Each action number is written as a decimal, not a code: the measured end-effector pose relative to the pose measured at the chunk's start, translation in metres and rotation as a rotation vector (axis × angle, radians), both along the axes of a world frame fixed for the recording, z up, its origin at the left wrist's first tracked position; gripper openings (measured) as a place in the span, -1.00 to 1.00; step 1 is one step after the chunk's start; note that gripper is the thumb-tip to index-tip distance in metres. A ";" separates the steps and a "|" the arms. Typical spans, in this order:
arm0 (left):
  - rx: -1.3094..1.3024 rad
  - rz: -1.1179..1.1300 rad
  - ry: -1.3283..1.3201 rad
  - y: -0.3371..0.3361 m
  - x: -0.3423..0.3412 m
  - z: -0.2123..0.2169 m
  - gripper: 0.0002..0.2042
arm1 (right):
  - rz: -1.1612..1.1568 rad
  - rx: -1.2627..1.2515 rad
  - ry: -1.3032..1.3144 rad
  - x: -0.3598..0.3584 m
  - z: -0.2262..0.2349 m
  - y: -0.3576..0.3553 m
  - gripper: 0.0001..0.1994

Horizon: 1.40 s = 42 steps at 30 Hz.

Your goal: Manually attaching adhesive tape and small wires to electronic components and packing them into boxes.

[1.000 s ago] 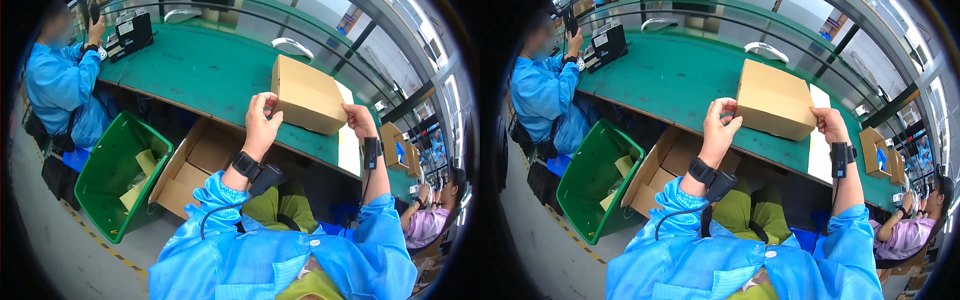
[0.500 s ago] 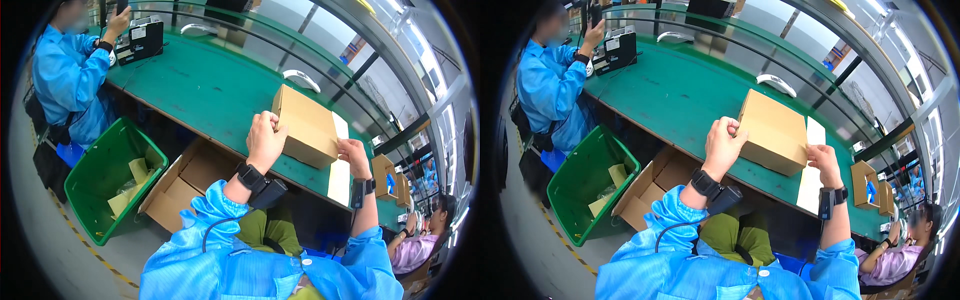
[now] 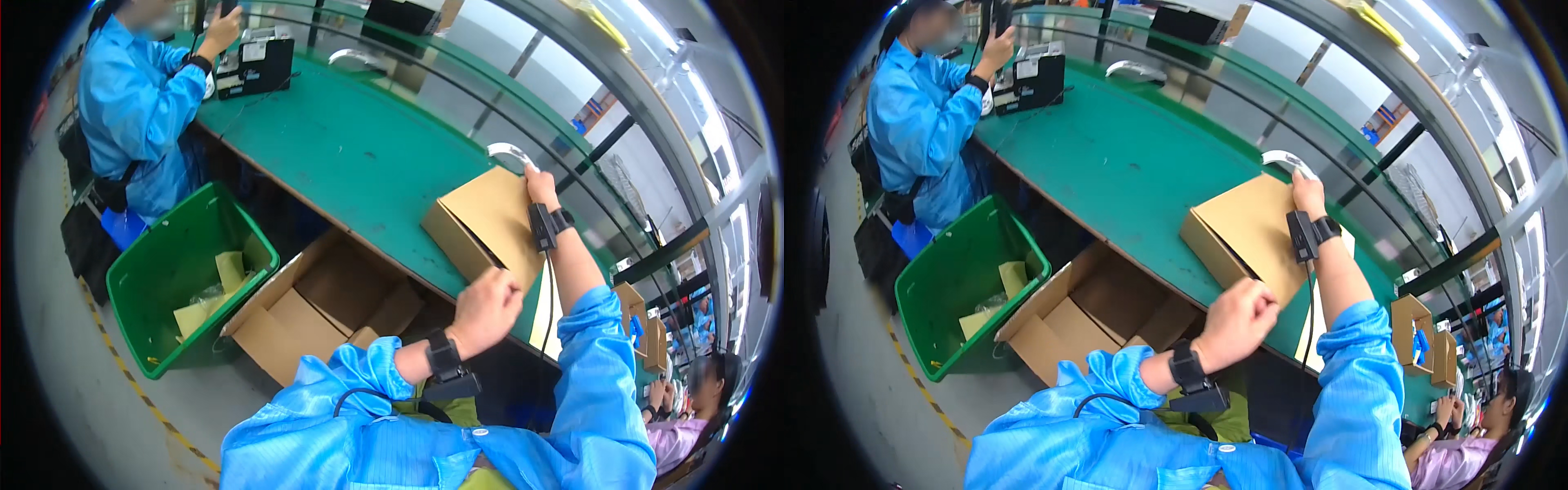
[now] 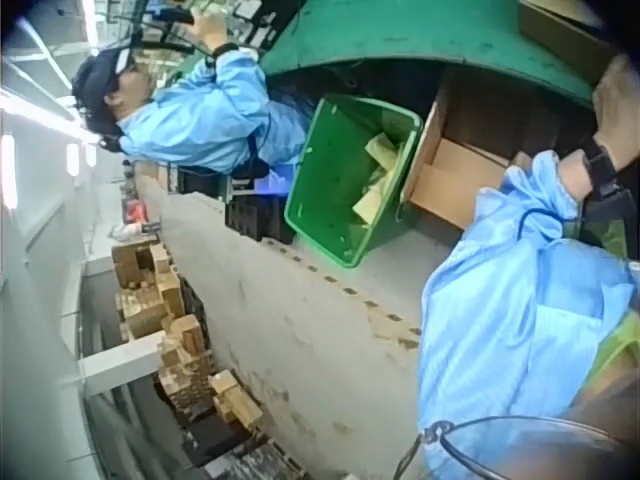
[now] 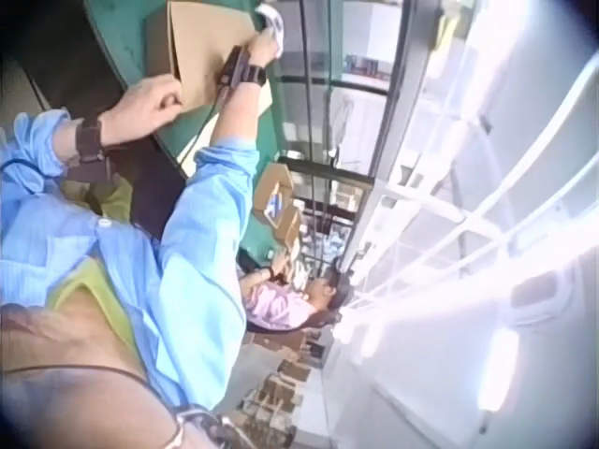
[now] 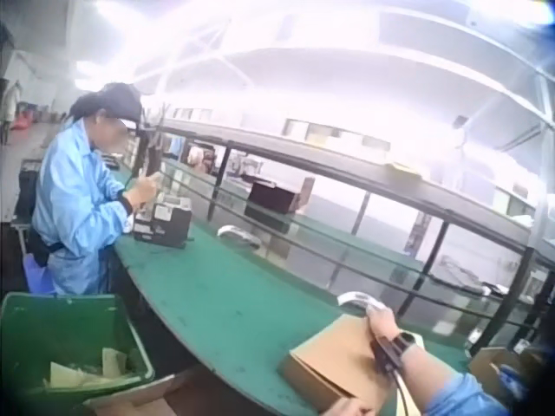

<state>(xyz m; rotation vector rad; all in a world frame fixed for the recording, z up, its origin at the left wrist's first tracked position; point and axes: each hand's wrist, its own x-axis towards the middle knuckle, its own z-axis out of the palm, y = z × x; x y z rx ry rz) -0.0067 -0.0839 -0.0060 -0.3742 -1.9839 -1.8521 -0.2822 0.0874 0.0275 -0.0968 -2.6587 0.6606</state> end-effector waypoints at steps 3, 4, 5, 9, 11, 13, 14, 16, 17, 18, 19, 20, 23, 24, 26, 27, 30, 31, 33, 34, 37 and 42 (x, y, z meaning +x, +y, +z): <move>-0.063 -0.124 0.086 0.018 0.009 -0.007 -0.73 | 0.205 0.103 -0.038 -0.010 0.010 -0.036 -0.40; -0.085 -0.086 0.105 0.022 0.010 -0.006 -0.71 | 0.241 0.029 -0.084 -0.014 0.011 -0.048 -0.39; -0.106 -0.051 0.125 0.025 0.010 -0.005 -0.68 | 0.293 0.118 -0.089 -0.014 0.016 -0.054 -0.43; -0.101 0.049 0.161 0.035 0.006 -0.010 -0.67 | 0.250 -0.380 -0.258 0.022 0.031 -0.094 -0.61; -0.121 0.110 0.196 0.039 0.005 -0.012 -0.67 | 0.255 -0.433 -0.300 0.018 0.028 -0.088 -0.61; -0.099 0.107 0.191 0.039 0.005 -0.013 -0.67 | 0.263 -0.430 -0.274 0.017 0.028 -0.086 -0.60; -0.094 0.103 0.195 0.039 0.006 -0.013 -0.67 | 0.265 -0.460 -0.284 0.015 0.027 -0.083 -0.60; -0.092 0.093 0.185 0.038 0.007 -0.014 -0.67 | 0.260 -0.443 -0.272 0.020 0.026 -0.084 -0.59; -0.100 0.077 0.180 0.037 0.007 -0.014 -0.67 | 0.253 -0.437 -0.253 0.023 0.027 -0.086 -0.58; -0.095 0.081 0.177 0.037 0.007 -0.015 -0.67 | 0.245 -0.434 -0.268 0.024 0.028 -0.087 -0.57; -0.104 0.071 0.169 0.037 0.007 -0.015 -0.67 | 0.247 -0.430 -0.272 0.024 0.028 -0.086 -0.57; -0.114 0.062 0.161 0.036 0.008 -0.015 -0.67 | 0.258 -0.443 -0.247 0.023 0.026 -0.085 -0.57; -0.098 0.054 0.153 0.034 0.006 -0.014 -0.70 | 0.275 -0.465 -0.183 0.024 0.026 -0.080 -0.57; -0.098 0.054 0.154 0.033 0.005 -0.014 -0.70 | 0.283 -0.475 -0.147 0.026 0.026 -0.081 -0.57; -0.029 0.021 0.141 0.031 0.003 -0.014 -0.72 | 0.301 -0.508 -0.113 0.035 0.029 -0.085 -0.58; -0.034 0.016 0.147 0.030 0.003 -0.015 -0.72 | 0.314 -0.542 -0.076 0.038 0.032 -0.086 -0.59; -0.056 -0.009 0.159 0.029 0.003 -0.014 -0.75 | 0.340 -0.542 -0.153 0.026 0.030 -0.076 -0.62; -0.022 0.011 0.151 0.028 0.002 -0.013 -0.77 | 0.322 -0.518 -0.223 0.026 0.030 -0.079 -0.63; 0.000 0.031 0.160 0.023 0.000 -0.011 -0.78 | 0.347 -0.328 -0.386 0.033 0.038 -0.084 -0.62; 0.044 0.004 0.116 0.018 -0.002 -0.012 -0.80 | 0.394 -0.230 -0.450 0.030 0.043 -0.080 -0.59; 0.303 -0.062 -0.028 0.002 -0.002 -0.008 -0.89 | 0.426 0.094 -0.316 0.027 0.038 -0.076 -0.57; 0.152 0.360 0.033 -0.085 -0.032 -0.008 -0.90 | 0.468 0.492 -0.010 0.054 0.049 -0.093 -0.61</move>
